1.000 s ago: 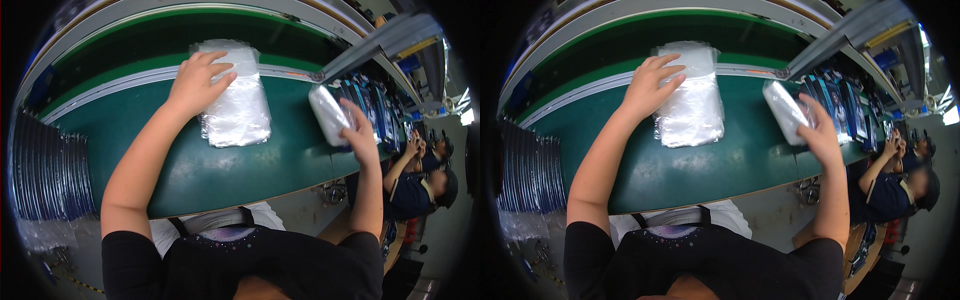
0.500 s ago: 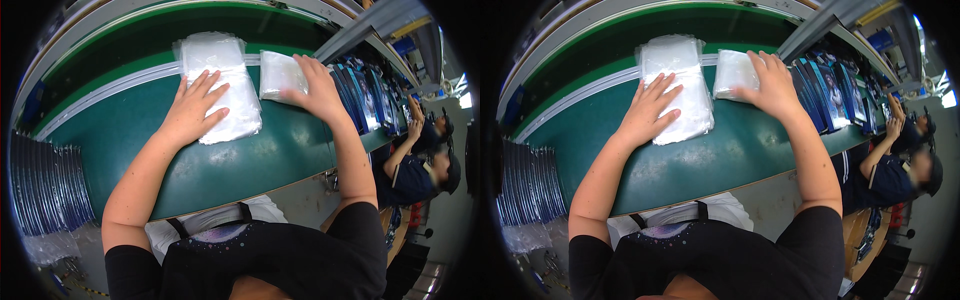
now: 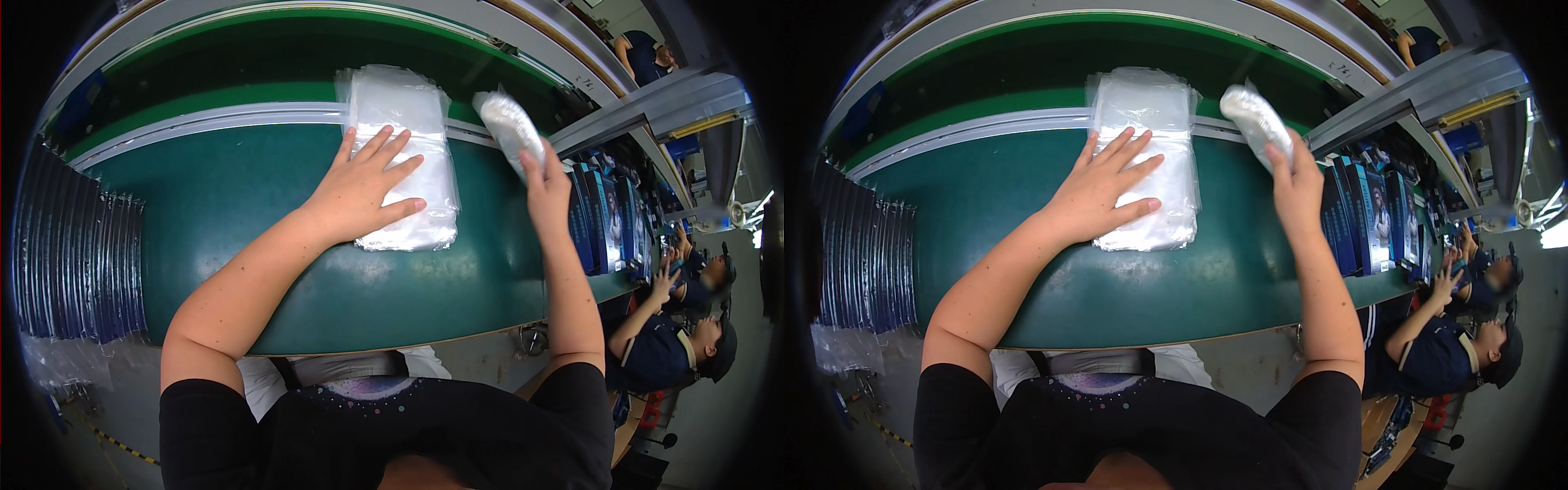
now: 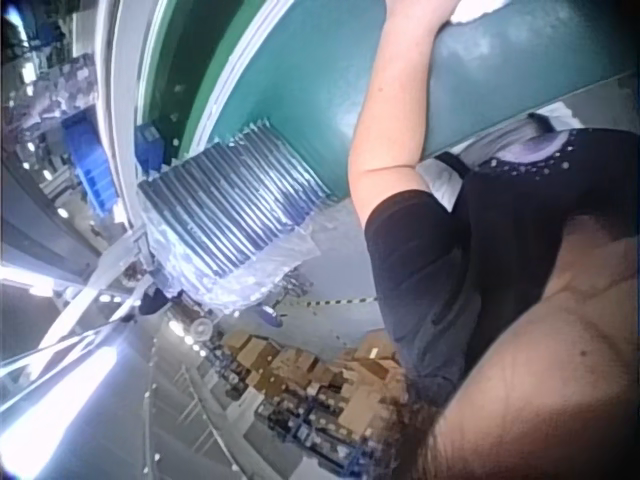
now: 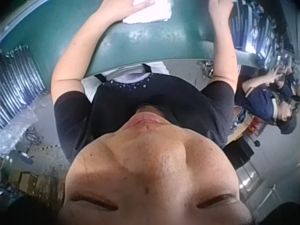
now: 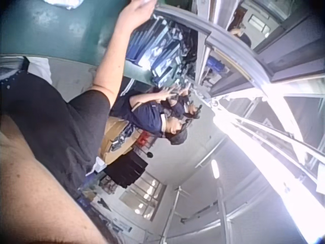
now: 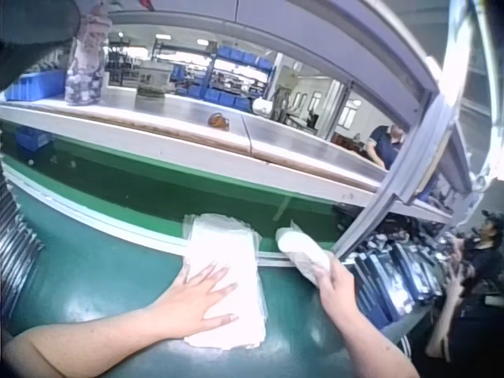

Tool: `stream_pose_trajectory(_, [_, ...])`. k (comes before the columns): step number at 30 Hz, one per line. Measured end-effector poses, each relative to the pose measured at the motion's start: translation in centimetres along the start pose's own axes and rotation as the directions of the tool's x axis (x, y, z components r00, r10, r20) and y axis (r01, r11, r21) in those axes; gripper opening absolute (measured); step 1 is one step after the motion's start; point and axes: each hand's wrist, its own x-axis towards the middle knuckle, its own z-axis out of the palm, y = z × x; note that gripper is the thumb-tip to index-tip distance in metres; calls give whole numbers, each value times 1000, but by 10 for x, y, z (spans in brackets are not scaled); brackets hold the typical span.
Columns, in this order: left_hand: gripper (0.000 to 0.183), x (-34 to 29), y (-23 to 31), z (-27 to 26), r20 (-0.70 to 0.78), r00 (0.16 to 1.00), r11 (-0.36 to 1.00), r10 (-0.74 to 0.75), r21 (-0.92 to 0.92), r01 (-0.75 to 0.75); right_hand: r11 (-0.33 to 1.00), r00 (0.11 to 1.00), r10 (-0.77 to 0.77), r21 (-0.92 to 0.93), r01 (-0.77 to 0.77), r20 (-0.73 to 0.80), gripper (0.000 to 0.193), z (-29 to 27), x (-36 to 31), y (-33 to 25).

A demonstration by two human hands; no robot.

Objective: Manually inserting items into plastic protective sleeves on a factory assembly line.

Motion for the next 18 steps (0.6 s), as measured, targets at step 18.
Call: stream_pose_trajectory(18, [59, 4, -3, 7, -25, 999, 999, -41, 3, 41, 936, 907, -290, -108, 335, 305, 51, 107, 80, -21])
